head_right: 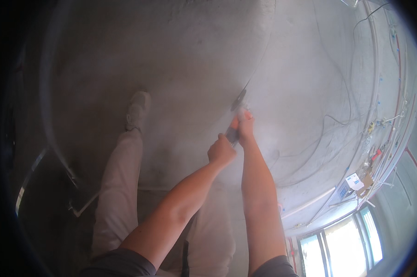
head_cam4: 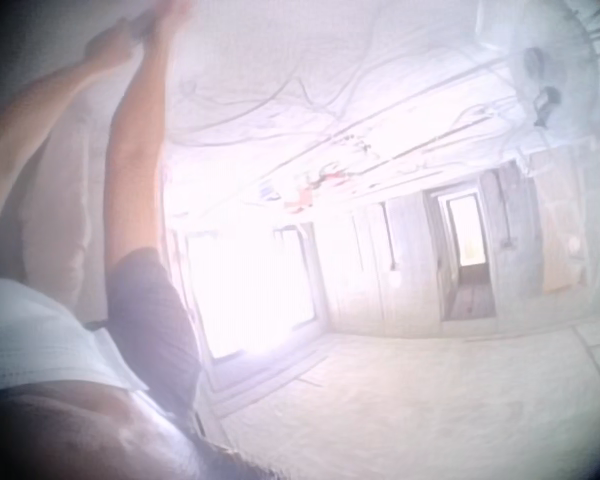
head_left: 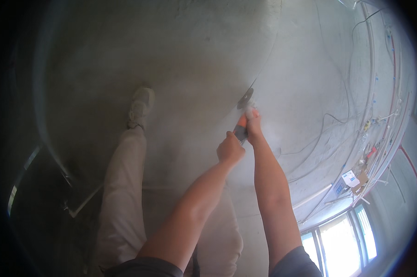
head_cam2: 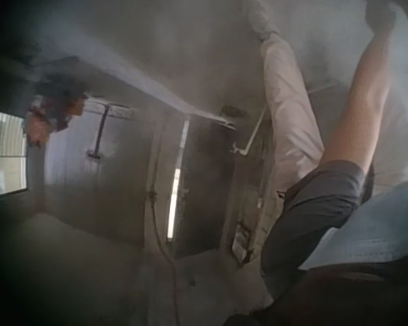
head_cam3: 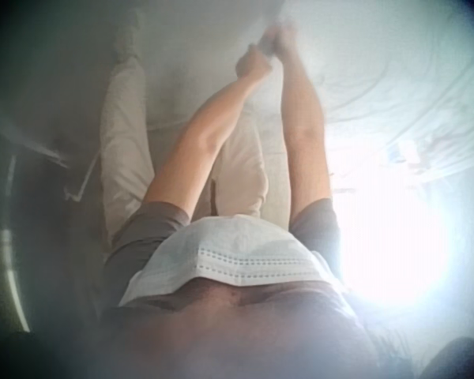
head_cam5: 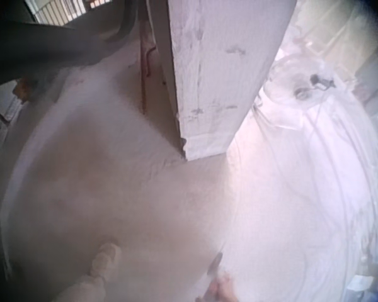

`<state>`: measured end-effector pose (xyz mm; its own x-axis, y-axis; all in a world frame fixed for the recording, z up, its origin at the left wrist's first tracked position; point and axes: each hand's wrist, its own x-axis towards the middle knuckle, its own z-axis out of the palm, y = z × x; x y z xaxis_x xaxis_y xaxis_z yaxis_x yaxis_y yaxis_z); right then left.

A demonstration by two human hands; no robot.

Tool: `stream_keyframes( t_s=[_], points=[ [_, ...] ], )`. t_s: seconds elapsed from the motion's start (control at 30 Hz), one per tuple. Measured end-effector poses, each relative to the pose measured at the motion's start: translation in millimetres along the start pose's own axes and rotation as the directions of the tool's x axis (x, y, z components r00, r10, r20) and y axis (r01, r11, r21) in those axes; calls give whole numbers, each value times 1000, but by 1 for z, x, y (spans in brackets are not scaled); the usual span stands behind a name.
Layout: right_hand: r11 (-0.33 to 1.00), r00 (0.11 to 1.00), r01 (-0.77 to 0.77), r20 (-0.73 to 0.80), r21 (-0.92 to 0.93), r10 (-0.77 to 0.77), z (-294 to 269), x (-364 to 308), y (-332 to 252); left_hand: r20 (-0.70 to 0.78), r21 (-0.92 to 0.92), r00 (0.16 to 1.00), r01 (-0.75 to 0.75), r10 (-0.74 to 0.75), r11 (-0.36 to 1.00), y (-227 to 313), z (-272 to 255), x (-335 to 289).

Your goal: The person uses an angle grinder to cut or grind a concrete floor along a marked line. The operator holds the tool with both hands and moves it steadily along the curve, generating dust. The task continues without interruption.

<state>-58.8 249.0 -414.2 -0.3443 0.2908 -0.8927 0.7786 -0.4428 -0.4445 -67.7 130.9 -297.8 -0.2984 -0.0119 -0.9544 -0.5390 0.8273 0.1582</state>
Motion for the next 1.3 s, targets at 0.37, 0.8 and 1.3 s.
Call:
stream_keyframes(
  t_s=[0.37,0.8,1.3],
  points=[
    [999,999,-37,-33,-22,37,21,-35,55,-11,57,1000,26,-26,998,-58,-3,-19],
    [998,997,17,-77,-56,-22,9,-4,58,-24,64,999,-33,35,997,-42,5,-4],
    [995,992,-97,82,-15,98,5,-6,67,-46,101,999,-6,11,995,-48,0,-7]
  ],
)
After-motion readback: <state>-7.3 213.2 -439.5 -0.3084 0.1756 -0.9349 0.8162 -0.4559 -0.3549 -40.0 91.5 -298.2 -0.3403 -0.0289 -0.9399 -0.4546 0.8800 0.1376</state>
